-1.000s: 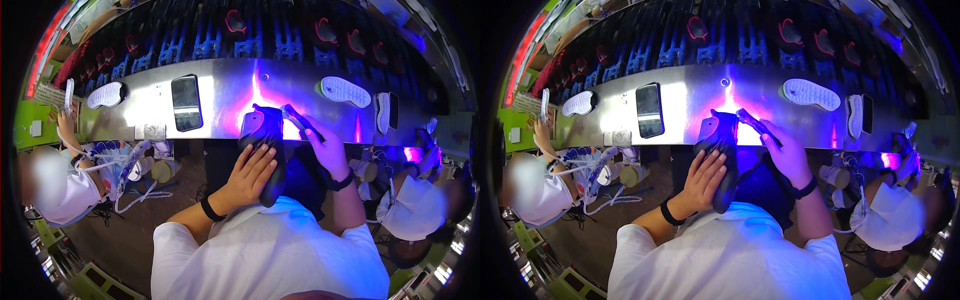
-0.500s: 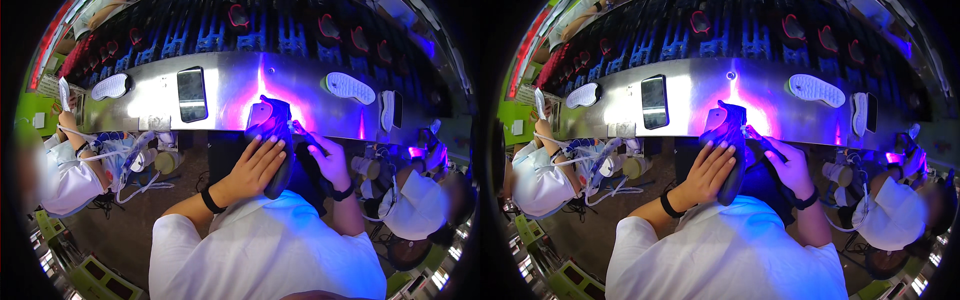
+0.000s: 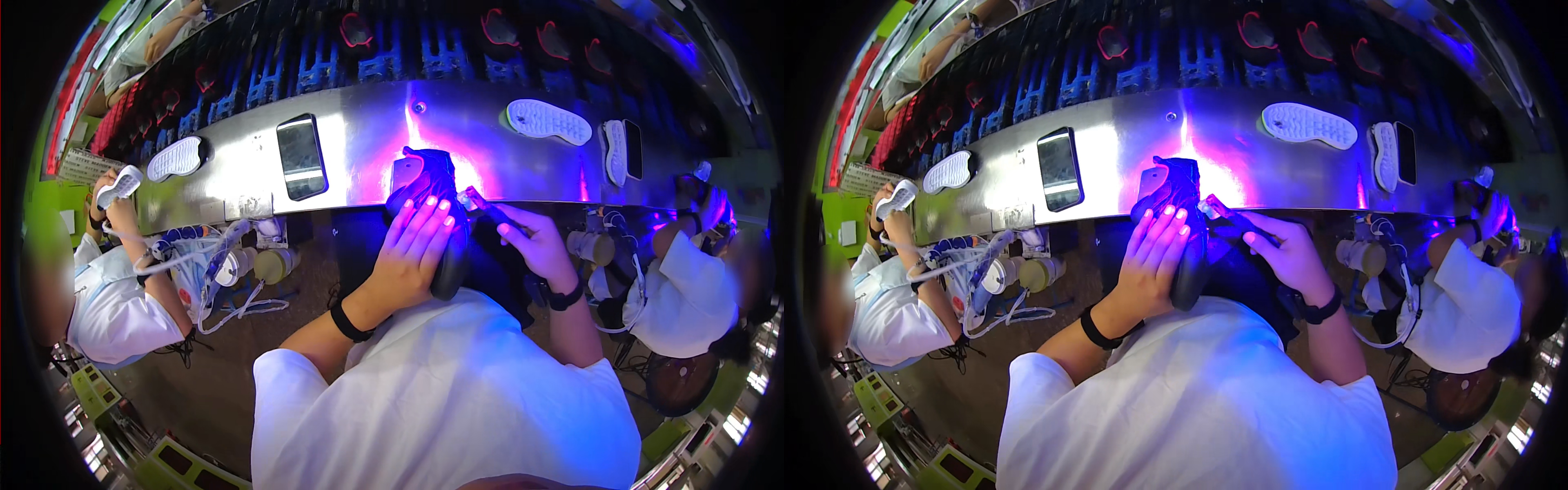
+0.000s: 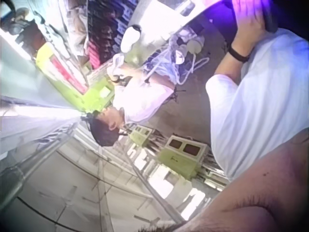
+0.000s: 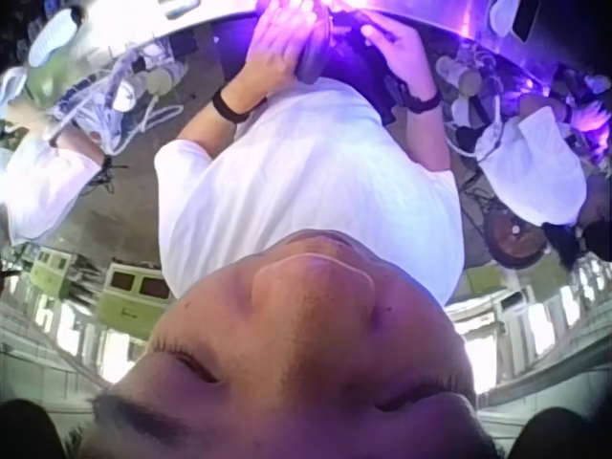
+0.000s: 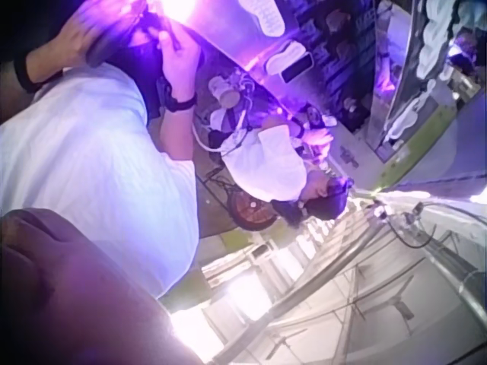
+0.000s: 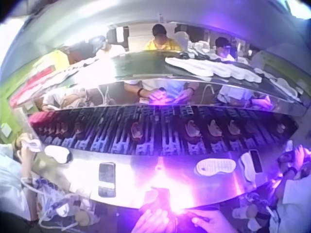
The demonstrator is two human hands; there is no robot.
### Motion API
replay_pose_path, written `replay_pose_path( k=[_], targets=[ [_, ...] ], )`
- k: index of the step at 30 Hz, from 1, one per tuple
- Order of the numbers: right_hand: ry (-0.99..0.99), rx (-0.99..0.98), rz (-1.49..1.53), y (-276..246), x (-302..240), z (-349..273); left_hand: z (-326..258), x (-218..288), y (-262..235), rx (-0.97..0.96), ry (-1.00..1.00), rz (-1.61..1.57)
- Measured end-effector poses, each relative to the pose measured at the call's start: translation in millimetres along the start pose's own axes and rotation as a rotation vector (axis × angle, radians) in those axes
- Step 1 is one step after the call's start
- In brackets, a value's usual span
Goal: The person applies adhesive/glue to the bottom edges and seams of shoe uppers at a factory workstation.
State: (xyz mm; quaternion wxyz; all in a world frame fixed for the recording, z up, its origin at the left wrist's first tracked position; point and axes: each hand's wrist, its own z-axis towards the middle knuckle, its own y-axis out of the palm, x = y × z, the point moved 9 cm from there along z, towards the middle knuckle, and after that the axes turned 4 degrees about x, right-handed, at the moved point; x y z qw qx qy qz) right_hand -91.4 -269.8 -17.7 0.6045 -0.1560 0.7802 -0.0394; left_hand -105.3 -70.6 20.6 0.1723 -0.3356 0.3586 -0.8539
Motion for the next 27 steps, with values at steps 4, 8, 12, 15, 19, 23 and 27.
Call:
replay_pose_path(
  k=[4, 8, 12, 15, 19, 23, 27],
  targets=[
    [0.006, -0.031, 0.099, -0.2, -3.0, -16.5, 11.1, 4.5, -3.0, -0.025, -0.044, -0.026],
    [0.047, -0.018, 0.119, -7.1, -0.5, -34.2, 19.5, 6.9, -0.4, -0.012, -0.068, -0.043],
    [0.029, -0.001, 0.154, -12.9, 5.1, -38.5, 33.9, 13.1, -2.9, 0.015, -0.098, -0.044],
    [0.038, 0.024, 0.187, -17.6, 3.3, -44.9, 47.2, 19.3, -3.5, 0.046, -0.089, 0.015],
    [0.086, 0.029, 0.223, -23.6, 7.2, -61.4, 61.3, 25.6, 1.4, 0.070, -0.109, 0.050],
    [0.110, 0.073, 0.270, -31.8, 16.7, -80.4, 81.1, 31.7, 7.8, 0.067, -0.112, 0.107],
    [0.078, 0.214, 0.258, -41.1, 14.5, -92.8, 98.6, 34.0, 19.7, 0.058, -0.164, 0.162]
  ],
)
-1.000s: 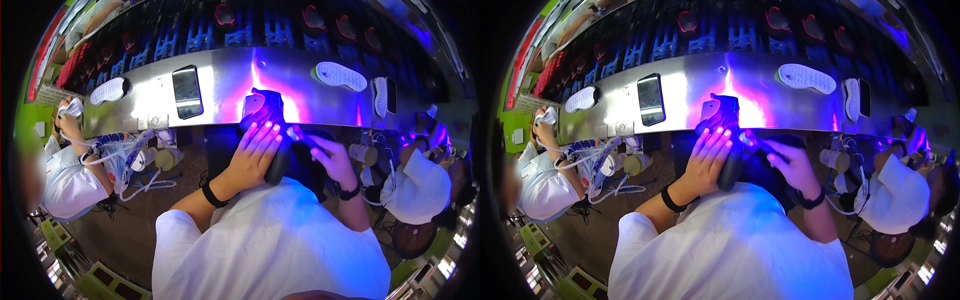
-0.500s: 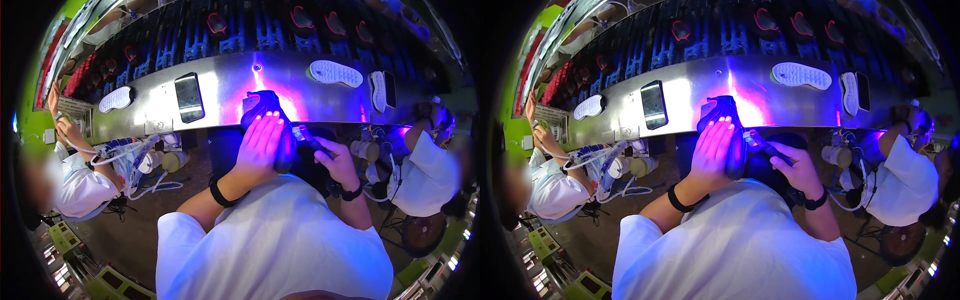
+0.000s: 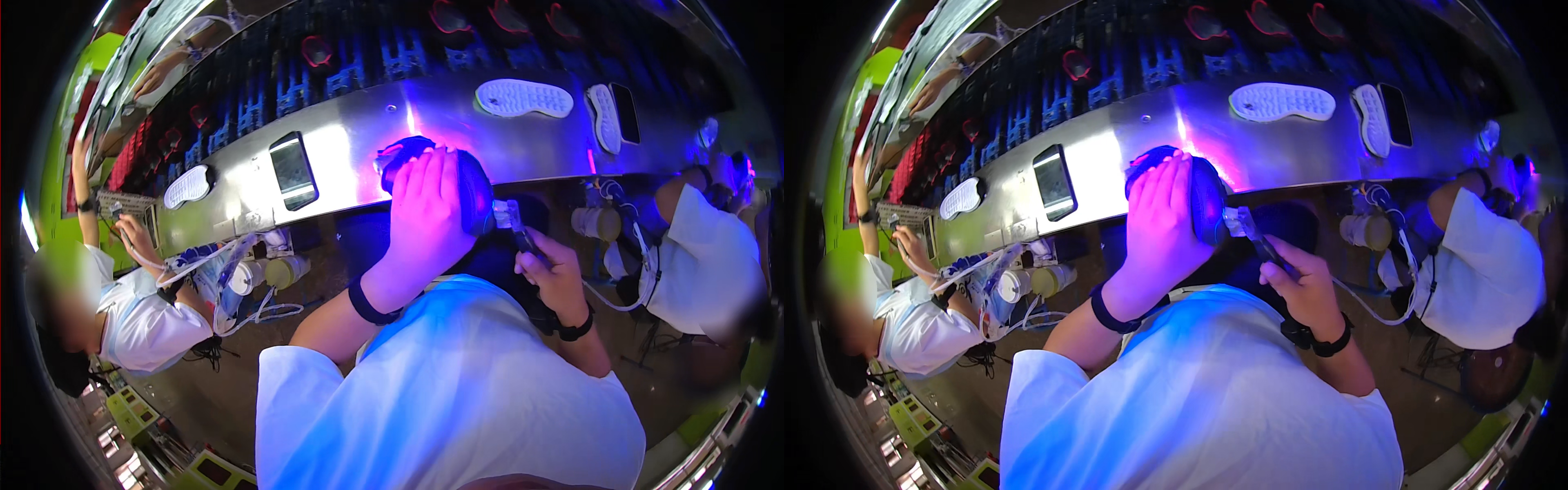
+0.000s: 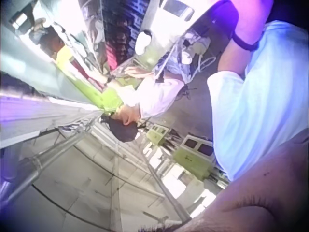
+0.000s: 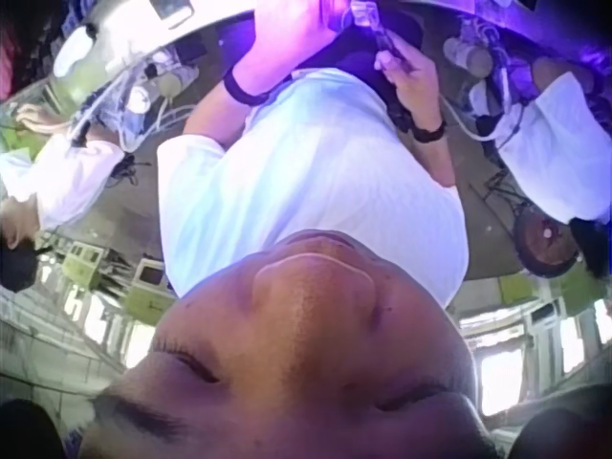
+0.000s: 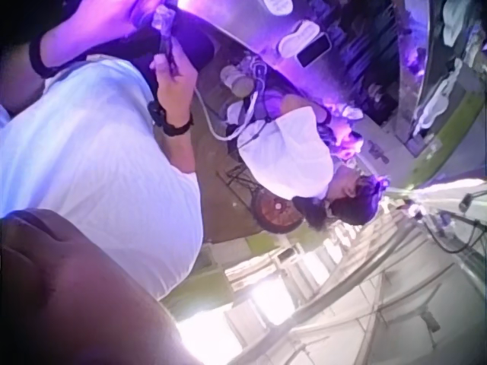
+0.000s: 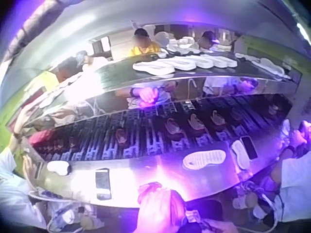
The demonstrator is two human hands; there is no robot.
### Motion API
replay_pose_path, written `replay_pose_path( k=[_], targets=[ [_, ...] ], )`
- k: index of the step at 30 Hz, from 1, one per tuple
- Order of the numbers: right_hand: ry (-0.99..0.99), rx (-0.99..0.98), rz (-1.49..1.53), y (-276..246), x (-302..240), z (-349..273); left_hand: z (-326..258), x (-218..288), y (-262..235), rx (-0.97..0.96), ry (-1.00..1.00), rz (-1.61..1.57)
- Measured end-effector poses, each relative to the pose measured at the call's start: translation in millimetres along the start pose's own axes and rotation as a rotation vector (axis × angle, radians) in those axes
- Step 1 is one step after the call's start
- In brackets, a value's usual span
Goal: The person applies adhesive/glue to the bottom edges and seams of shoe uppers at a factory workstation.
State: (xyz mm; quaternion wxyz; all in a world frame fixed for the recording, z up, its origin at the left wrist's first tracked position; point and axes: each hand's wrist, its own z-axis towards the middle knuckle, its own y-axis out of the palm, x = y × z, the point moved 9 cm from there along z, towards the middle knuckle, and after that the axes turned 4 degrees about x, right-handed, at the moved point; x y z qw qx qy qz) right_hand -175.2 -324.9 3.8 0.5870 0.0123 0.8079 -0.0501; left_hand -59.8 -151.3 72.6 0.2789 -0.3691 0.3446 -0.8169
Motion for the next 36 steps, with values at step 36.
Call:
replay_pose_path(
  k=[36],
  targets=[
    [-0.371, 0.027, -0.318, -7.5, -130.1, 131.2, 28.8, -84.6, 11.1, -0.434, -0.071, -0.667]
  ],
)
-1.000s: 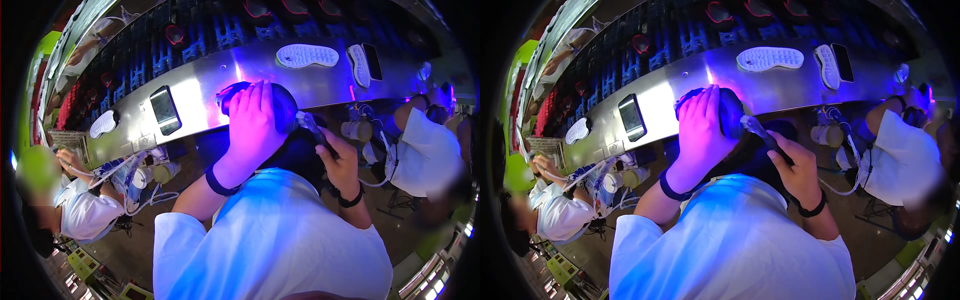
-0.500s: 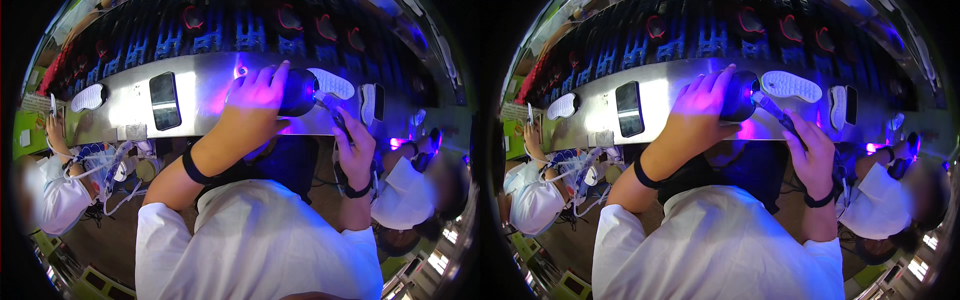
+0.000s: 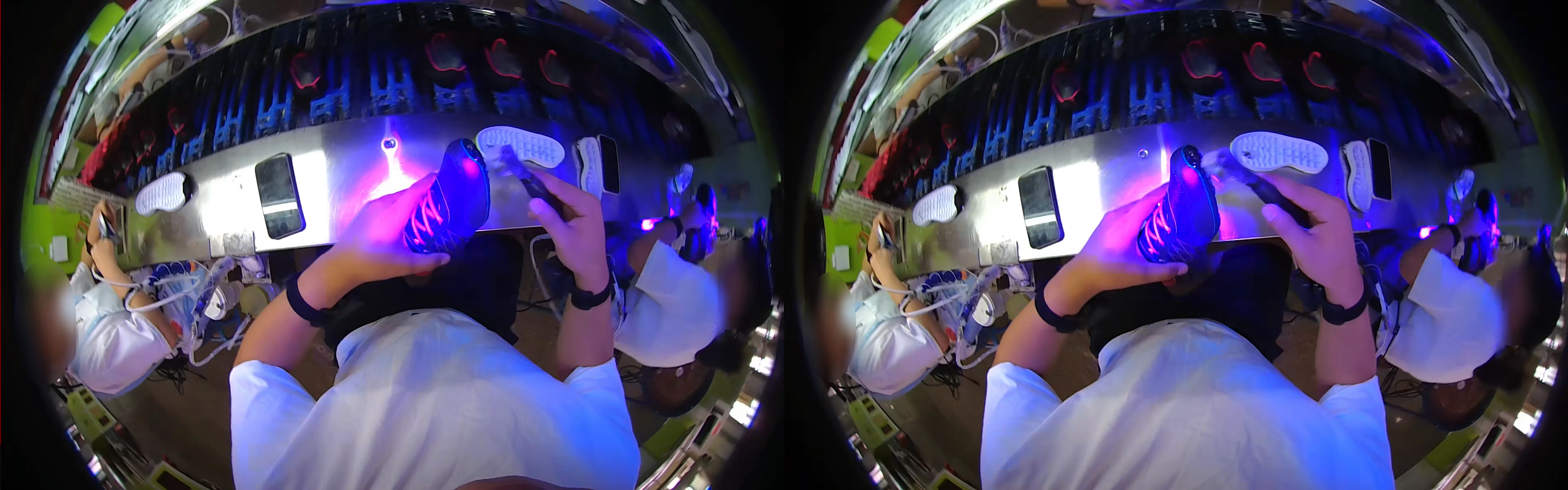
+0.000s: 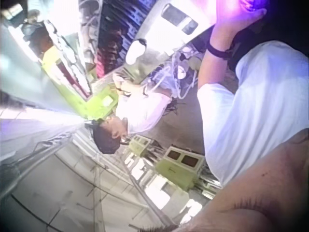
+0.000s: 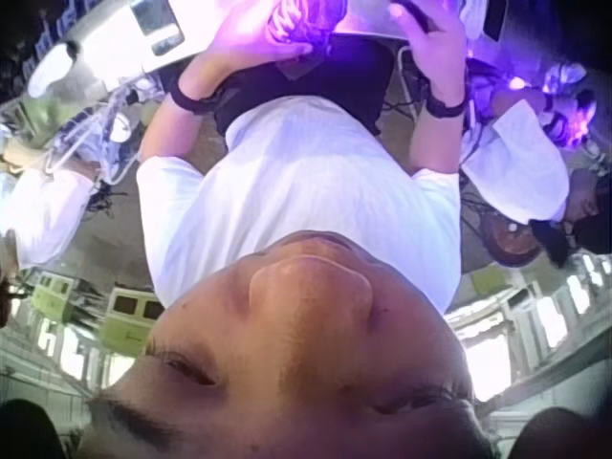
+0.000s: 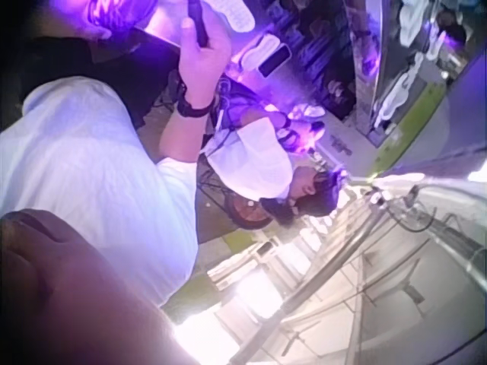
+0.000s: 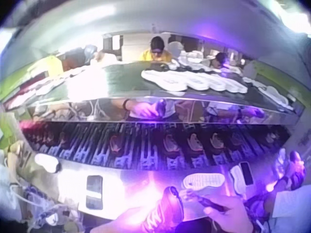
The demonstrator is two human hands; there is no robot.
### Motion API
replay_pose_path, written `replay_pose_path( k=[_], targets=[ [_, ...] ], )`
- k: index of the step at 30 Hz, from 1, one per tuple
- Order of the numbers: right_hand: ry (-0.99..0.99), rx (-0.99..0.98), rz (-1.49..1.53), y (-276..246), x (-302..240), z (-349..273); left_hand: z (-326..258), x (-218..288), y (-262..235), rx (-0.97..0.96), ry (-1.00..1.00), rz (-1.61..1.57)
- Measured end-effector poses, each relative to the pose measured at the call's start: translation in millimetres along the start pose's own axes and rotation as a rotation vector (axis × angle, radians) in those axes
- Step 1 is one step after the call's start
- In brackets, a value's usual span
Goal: The person applies adhesive/glue to the bottom edges and seams of shoe uppers at a factory workstation.
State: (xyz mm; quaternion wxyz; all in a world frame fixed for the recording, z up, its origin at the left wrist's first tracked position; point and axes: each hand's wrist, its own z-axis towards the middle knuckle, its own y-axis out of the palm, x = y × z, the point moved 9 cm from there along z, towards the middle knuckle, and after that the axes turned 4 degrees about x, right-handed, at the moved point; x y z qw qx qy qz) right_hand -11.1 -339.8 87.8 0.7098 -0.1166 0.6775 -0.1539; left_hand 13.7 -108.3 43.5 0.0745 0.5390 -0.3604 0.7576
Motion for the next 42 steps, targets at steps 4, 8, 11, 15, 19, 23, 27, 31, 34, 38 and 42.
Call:
replay_pose_path(
  k=[4, 8, 11, 15, 19, 23, 27, 31, 34, 38, 42],
  targets=[
    [0.014, -0.052, -0.033, -10.5, -10.8, -10.6, 2.2, 16.8, 27.3, -0.193, -0.387, -0.450],
    [-0.018, -0.035, -0.011, -23.6, -2.7, -24.4, 9.0, 37.0, 31.8, -0.138, -0.164, -0.442],
    [-0.019, -0.059, -0.027, -22.9, 1.8, -33.6, 6.6, 32.6, 38.6, -0.144, -0.253, -0.514],
    [-0.025, -0.014, -0.066, -13.0, 19.0, -46.6, 0.7, 19.0, 48.2, -0.144, -0.371, -0.671],
    [0.031, -0.037, -0.023, -0.9, 51.4, -64.7, -4.8, 4.5, 56.8, -0.112, -0.534, -0.914],
    [0.123, -0.109, -0.027, 1.3, 55.5, -59.1, -7.9, -3.7, 54.5, -0.081, -0.545, -0.958],
    [0.154, -0.064, -0.059, 9.0, 45.7, -30.5, -5.3, -7.5, 49.0, -0.051, -0.516, -0.937],
    [0.218, -0.094, 0.048, 22.3, 52.7, -33.0, -5.6, -23.9, 35.0, 0.005, -0.559, -0.914],
    [0.317, -0.182, 0.120, 20.8, 72.2, -49.3, 1.3, -26.5, 26.3, 0.056, -0.526, -0.893],
    [0.295, -0.306, 0.125, 8.6, 67.0, -64.6, 7.5, -25.1, 20.4, 0.075, -0.484, -0.772],
    [0.237, -0.301, 0.008, -11.1, 58.7, -77.2, 13.1, -20.7, 27.6, 0.075, -0.505, -0.625]
  ],
)
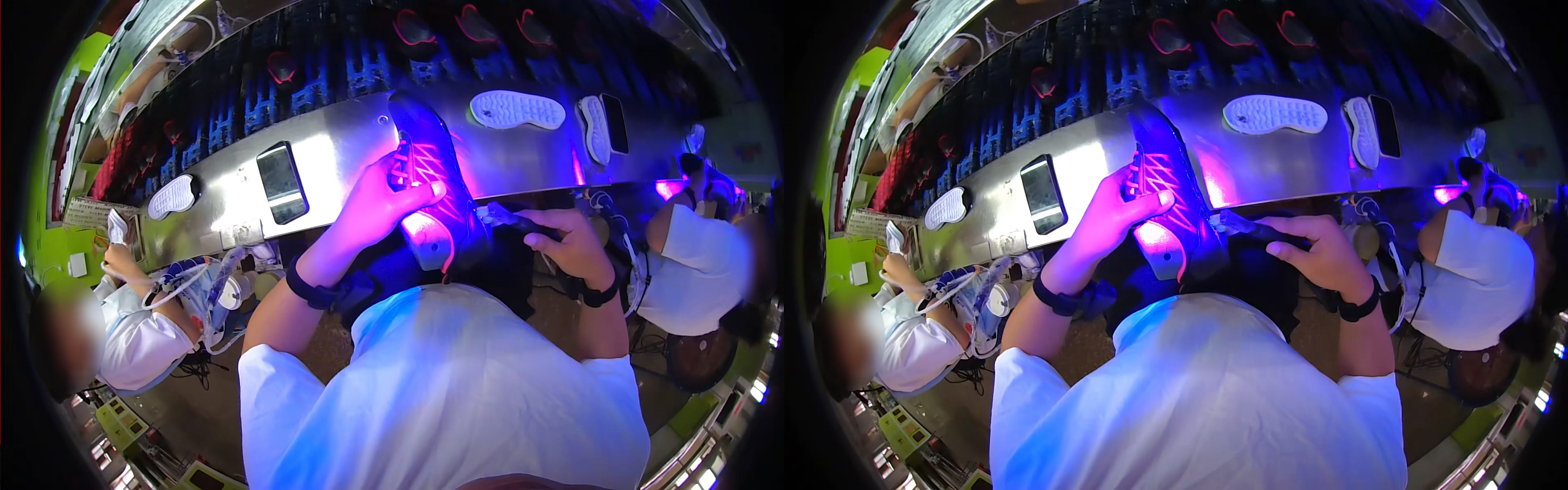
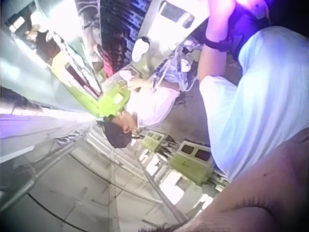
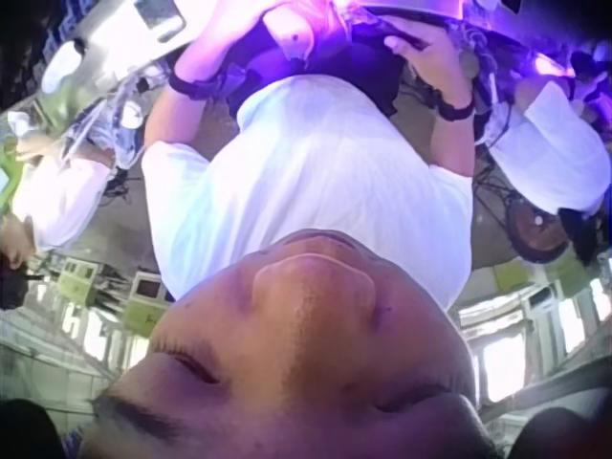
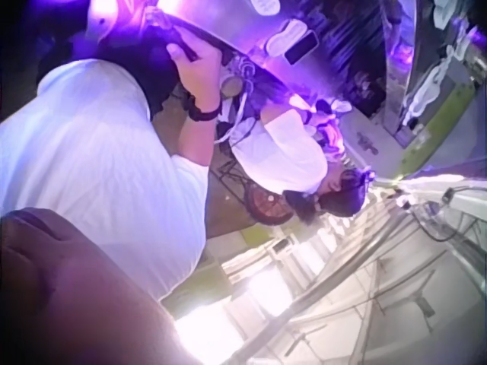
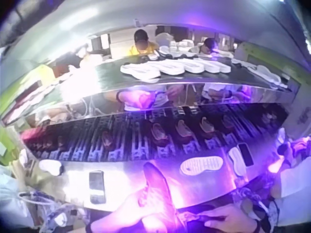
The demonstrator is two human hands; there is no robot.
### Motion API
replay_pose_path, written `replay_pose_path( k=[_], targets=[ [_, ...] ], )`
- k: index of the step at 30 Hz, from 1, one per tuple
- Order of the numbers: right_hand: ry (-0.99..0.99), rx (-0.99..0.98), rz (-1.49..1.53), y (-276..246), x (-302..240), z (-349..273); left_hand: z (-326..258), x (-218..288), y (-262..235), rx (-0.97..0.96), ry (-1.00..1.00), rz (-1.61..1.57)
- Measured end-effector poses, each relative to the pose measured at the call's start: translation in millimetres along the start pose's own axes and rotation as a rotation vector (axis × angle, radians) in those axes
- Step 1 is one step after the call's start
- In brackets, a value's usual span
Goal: The person applies adhesive/glue to the bottom edges and seams of shoe uppers at a factory workstation.
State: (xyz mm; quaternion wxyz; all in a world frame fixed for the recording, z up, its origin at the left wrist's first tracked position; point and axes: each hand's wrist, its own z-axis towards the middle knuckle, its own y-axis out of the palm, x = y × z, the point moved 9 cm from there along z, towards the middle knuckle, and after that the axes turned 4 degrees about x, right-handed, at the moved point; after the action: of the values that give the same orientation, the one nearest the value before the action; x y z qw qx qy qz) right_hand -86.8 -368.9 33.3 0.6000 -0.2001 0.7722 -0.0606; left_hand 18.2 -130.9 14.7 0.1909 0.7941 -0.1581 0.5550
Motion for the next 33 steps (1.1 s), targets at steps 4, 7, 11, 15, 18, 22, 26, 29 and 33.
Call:
replay_pose_path(
  k=[4, 7, 11, 15, 18, 22, 26, 29, 33],
  targets=[
    [-0.048, 0.012, -0.079, -10.0, -8.9, -20.9, 2.7, -11.1, 13.9, -0.009, -0.092, -0.049],
    [-0.045, 0.071, -0.070, -14.0, 3.5, -38.0, 2.2, -14.9, 21.3, 0.037, -0.108, -0.097],
    [0.072, 0.081, -0.112, -13.1, 11.2, -47.9, 0.9, -19.1, 24.8, 0.032, -0.136, -0.203],
    [-0.117, 0.175, -0.156, -18.6, -17.1, -39.5, -8.8, -25.0, 19.7, 0.002, -0.221, -0.271],
    [-0.180, 0.183, -0.235, -22.4, -45.1, -26.4, -23.6, -36.6, 21.6, -0.077, -0.403, -0.363],
    [-0.318, 0.174, -0.368, -23.5, -86.0, -8.4, -36.1, -33.6, 17.2, 0.010, -0.418, -0.638],
    [-0.348, 0.139, -0.438, -17.7, -116.4, 10.6, -42.9, -43.6, 19.2, -0.106, -0.477, -0.878],
    [-0.381, 0.139, -0.478, -13.8, -129.4, 24.0, -53.5, -51.2, 14.1, -0.030, -0.631, -0.891],
    [-0.421, 0.113, -0.468, -7.4, -141.1, 42.1, -58.5, -55.6, 20.8, -0.132, -0.732, -1.142]
  ],
)
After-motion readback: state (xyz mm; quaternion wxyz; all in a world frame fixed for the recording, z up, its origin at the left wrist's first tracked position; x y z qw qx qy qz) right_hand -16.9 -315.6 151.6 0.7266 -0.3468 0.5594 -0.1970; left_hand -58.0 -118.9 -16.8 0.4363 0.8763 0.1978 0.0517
